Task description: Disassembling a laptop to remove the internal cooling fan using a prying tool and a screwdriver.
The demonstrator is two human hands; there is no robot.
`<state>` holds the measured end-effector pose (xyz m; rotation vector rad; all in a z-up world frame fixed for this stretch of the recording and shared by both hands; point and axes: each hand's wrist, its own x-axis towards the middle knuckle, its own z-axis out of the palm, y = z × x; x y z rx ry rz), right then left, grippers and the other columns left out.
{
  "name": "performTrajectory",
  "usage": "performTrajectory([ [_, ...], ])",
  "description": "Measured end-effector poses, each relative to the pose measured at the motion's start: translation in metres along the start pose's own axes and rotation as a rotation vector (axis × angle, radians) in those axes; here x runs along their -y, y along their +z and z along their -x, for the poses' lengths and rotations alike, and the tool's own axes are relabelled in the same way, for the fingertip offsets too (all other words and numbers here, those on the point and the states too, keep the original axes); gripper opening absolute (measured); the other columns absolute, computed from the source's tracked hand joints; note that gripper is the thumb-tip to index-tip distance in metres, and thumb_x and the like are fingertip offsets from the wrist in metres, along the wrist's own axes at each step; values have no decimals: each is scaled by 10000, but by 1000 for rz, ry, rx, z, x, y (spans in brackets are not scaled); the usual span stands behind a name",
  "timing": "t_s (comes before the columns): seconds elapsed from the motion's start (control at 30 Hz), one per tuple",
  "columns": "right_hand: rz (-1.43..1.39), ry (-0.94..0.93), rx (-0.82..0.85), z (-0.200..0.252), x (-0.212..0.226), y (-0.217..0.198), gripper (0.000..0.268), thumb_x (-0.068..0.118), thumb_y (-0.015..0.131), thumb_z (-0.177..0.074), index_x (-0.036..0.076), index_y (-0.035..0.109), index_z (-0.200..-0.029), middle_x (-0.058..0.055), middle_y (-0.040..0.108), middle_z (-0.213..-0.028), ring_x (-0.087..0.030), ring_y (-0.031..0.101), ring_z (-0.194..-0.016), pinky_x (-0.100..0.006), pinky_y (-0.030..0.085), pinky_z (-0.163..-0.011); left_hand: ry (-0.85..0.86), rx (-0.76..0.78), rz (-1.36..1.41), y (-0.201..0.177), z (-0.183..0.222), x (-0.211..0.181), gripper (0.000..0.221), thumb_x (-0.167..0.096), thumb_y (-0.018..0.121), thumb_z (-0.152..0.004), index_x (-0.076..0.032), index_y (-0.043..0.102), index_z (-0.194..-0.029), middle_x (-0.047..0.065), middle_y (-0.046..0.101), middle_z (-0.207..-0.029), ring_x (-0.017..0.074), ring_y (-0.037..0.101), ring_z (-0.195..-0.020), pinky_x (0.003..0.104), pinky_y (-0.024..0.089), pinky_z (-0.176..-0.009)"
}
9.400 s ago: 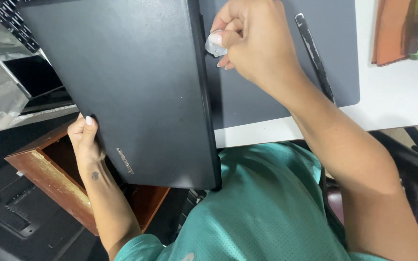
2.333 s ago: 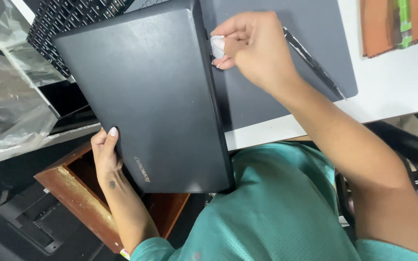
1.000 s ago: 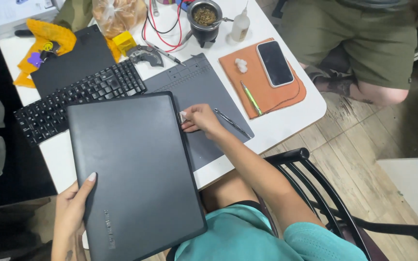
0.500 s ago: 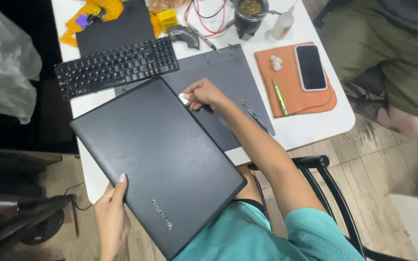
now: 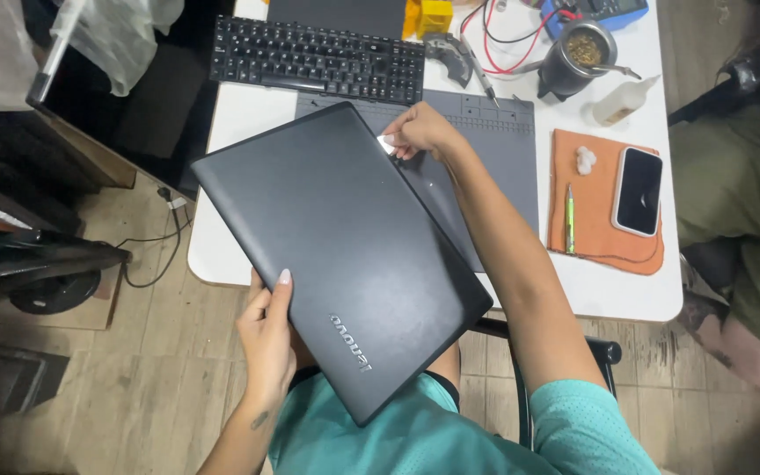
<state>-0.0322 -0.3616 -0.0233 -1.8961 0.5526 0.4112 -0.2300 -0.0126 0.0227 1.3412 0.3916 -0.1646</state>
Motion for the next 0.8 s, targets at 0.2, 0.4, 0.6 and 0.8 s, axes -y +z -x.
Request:
performTrajectory([
  [0.2,158,-143,-71,-1,12,17,167,46,695,-878,10,824,-978,-142,747,-691,-171,735,-563,-261,654,-535,-20,-21,-5,5,11,3,535,-227,697,-965,-127,338,-581,153,331,-1736,-58,471,-1291,189,403,-966],
  [0.4,545,-504,-216,-12,4,31,99,114,747,-815,146,838,-836,10,816,-841,-188,762,-840,-354,540,-712,108,59,-44,11,33,7,460,-209,653,-1004,-108,380,-648,93,448,-1623,8,512,-1067,195,391,-988],
  [0.6,593,-603,-290,32,16,28,176,65,620,-947,98,791,-922,-52,805,-952,-276,732,-863,-429,540,-655,359,210,-404,-7,37,-3,503,-291,621,-1020,-50,294,-724,343,281,-1668,374,224,-1601,441,129,-1292],
  [0.8,198,-643,-142,168,54,16,367,-13,497,-1028,120,479,-1369,-125,740,-848,-188,740,-688,-300,630,-661,560,138,-537,-16,33,24,300,-280,679,-1003,-29,594,-861,284,199,-1724,515,155,-1616,576,210,-1286],
])
